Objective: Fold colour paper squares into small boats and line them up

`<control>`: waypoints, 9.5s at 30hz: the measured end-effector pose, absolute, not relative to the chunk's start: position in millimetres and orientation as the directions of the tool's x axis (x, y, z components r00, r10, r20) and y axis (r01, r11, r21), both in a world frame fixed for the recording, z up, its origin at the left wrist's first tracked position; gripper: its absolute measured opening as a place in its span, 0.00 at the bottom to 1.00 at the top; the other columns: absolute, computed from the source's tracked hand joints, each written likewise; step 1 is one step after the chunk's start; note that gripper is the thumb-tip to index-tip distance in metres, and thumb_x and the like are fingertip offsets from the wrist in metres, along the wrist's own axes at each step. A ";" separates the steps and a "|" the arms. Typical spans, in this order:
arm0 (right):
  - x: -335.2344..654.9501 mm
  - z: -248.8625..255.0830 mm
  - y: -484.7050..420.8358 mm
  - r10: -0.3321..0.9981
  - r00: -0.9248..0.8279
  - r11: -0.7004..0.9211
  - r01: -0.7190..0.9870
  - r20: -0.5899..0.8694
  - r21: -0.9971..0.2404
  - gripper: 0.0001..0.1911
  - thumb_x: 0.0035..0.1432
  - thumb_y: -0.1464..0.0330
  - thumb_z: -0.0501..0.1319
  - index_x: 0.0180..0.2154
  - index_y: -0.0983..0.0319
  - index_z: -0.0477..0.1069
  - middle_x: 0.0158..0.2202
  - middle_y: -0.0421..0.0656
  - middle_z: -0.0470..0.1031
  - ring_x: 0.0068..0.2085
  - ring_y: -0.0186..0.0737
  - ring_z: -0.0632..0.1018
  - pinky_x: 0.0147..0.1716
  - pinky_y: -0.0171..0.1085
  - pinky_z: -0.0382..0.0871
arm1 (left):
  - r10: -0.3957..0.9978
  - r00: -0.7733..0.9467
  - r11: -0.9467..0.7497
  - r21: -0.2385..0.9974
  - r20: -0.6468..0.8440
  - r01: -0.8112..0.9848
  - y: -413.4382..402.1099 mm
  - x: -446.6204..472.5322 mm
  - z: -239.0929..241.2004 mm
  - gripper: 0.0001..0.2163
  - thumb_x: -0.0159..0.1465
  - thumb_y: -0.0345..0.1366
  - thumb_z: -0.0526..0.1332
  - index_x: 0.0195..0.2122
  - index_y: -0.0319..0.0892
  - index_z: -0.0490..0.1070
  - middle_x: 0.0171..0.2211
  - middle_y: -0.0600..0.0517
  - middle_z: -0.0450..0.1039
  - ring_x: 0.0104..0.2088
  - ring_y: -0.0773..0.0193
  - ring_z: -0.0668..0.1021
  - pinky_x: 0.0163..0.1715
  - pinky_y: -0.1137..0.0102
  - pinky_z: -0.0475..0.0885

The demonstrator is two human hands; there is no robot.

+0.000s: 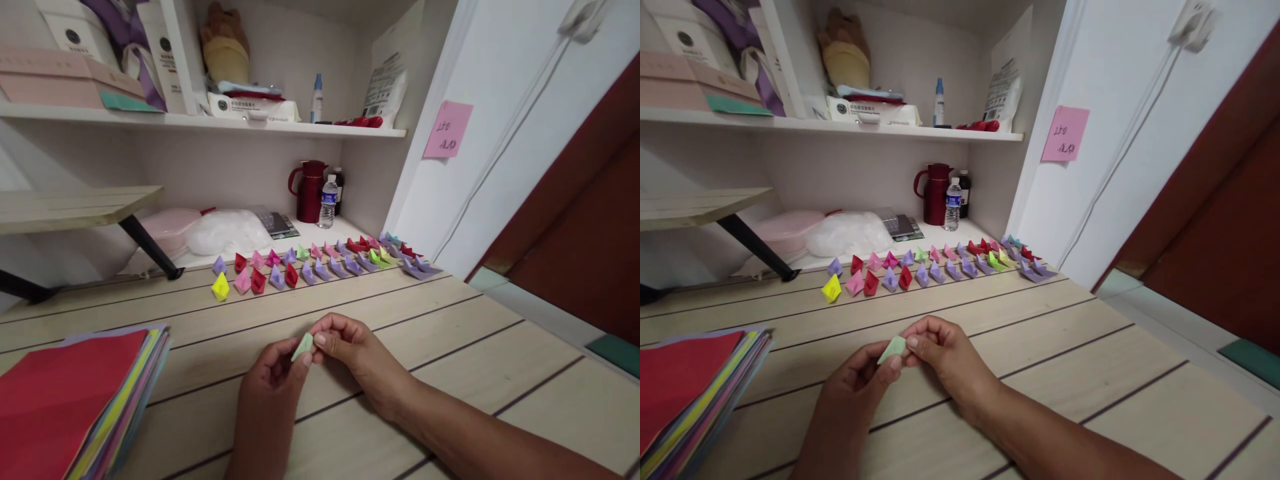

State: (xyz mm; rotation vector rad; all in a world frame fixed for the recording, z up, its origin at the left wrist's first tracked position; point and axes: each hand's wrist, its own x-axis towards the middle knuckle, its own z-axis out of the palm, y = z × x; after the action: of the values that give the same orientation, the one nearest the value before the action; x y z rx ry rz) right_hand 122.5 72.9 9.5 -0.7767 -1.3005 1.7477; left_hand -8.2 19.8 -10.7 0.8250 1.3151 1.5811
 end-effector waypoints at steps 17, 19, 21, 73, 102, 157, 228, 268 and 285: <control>131.5 14.8 79.0 0.803 -0.535 0.375 0.108 0.264 -0.921 0.10 0.63 0.67 0.58 0.31 0.61 0.74 0.30 0.40 0.72 0.33 0.37 0.73 0.35 0.36 0.66 | 0.951 -0.308 0.005 1.000 0.002 0.020 9.9 -6.4 -0.7 0.15 0.56 0.48 0.65 0.38 0.43 0.79 0.27 0.53 0.78 0.30 0.61 0.76 0.35 0.70 0.68; 134.3 16.9 80.4 0.766 -0.550 0.513 0.212 0.333 -0.832 0.11 0.64 0.69 0.56 0.31 0.60 0.74 0.30 0.41 0.72 0.34 0.38 0.73 0.36 0.36 0.64 | 0.947 -0.320 0.036 0.992 0.006 0.124 8.4 -7.6 -3.9 0.16 0.57 0.50 0.64 0.38 0.43 0.79 0.24 0.53 0.76 0.29 0.60 0.76 0.33 0.70 0.67; 136.4 17.5 81.1 0.731 -0.565 0.601 0.270 0.381 -0.752 0.11 0.65 0.70 0.55 0.32 0.59 0.75 0.31 0.42 0.72 0.35 0.39 0.72 0.36 0.37 0.64 | 0.949 -0.315 0.055 0.979 0.009 0.194 8.0 -10.0 -6.6 0.16 0.57 0.50 0.63 0.38 0.43 0.78 0.23 0.54 0.75 0.28 0.60 0.75 0.30 0.70 0.66; 129.4 13.7 63.8 0.793 -0.572 0.339 0.129 0.210 -0.932 0.19 0.60 0.73 0.54 0.50 0.62 0.75 0.45 0.45 0.79 0.46 0.44 0.78 0.46 0.40 0.69 | 0.920 -0.379 0.027 0.946 0.103 0.323 12.0 -13.2 -10.2 0.12 0.53 0.46 0.64 0.28 0.43 0.79 0.16 0.56 0.66 0.19 0.66 0.67 0.18 0.74 0.61; 123.4 1.1 70.3 0.883 -0.463 0.047 -0.073 0.075 -0.996 0.27 0.55 0.66 0.66 0.57 0.55 0.65 0.53 0.44 0.69 0.36 0.33 0.73 0.38 0.37 0.68 | 0.896 -0.443 0.120 0.978 -0.032 0.171 6.9 -10.9 0.2 0.18 0.55 0.52 0.63 0.37 0.43 0.80 0.20 0.56 0.72 0.22 0.65 0.71 0.23 0.73 0.62; 131.5 15.3 63.0 0.753 -0.639 0.085 -0.142 0.157 -0.986 0.31 0.56 0.61 0.68 0.60 0.52 0.62 0.55 0.45 0.68 0.54 0.44 0.70 0.54 0.45 0.62 | 0.960 -0.072 0.192 0.823 -0.271 -0.535 15.0 -24.7 0.2 0.23 0.51 0.51 0.70 0.17 0.44 0.58 0.12 0.65 0.47 0.14 0.77 0.49 0.16 0.75 0.49; 127.4 25.6 54.7 0.708 -0.415 0.648 0.057 0.572 -0.760 0.21 0.53 0.83 0.59 0.45 0.58 0.75 0.42 0.43 0.71 0.44 0.37 0.75 0.45 0.37 0.72 | 0.949 -0.045 0.259 0.856 -0.311 -0.449 17.3 -23.5 8.2 0.28 0.43 0.56 0.72 0.14 0.44 0.55 0.09 0.63 0.50 0.13 0.77 0.53 0.14 0.76 0.53; 136.5 28.9 58.5 0.645 -0.662 0.757 0.623 0.382 -0.197 0.07 0.60 0.70 0.58 0.31 0.62 0.73 0.33 0.44 0.72 0.36 0.41 0.68 0.38 0.41 0.57 | 0.877 -0.147 -0.307 0.769 0.457 0.561 22.9 -22.3 -20.8 0.05 0.55 0.31 0.61 0.33 0.47 0.71 0.43 0.48 0.71 0.49 0.54 0.74 0.51 0.56 0.70; 138.8 23.5 66.1 0.689 -0.651 0.724 0.600 0.318 -0.340 0.06 0.58 0.73 0.59 0.34 0.60 0.76 0.34 0.43 0.74 0.38 0.42 0.72 0.40 0.40 0.61 | 0.937 -0.141 -0.224 0.860 0.319 0.459 21.2 -19.6 -16.7 0.06 0.52 0.28 0.57 0.29 0.47 0.62 0.37 0.50 0.71 0.40 0.57 0.77 0.42 0.62 0.70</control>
State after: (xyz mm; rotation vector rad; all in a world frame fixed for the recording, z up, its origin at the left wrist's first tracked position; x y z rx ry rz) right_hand 138.8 66.1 23.5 -0.9896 -2.5006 0.2842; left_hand -19.6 21.2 -16.7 1.6633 1.5668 1.3427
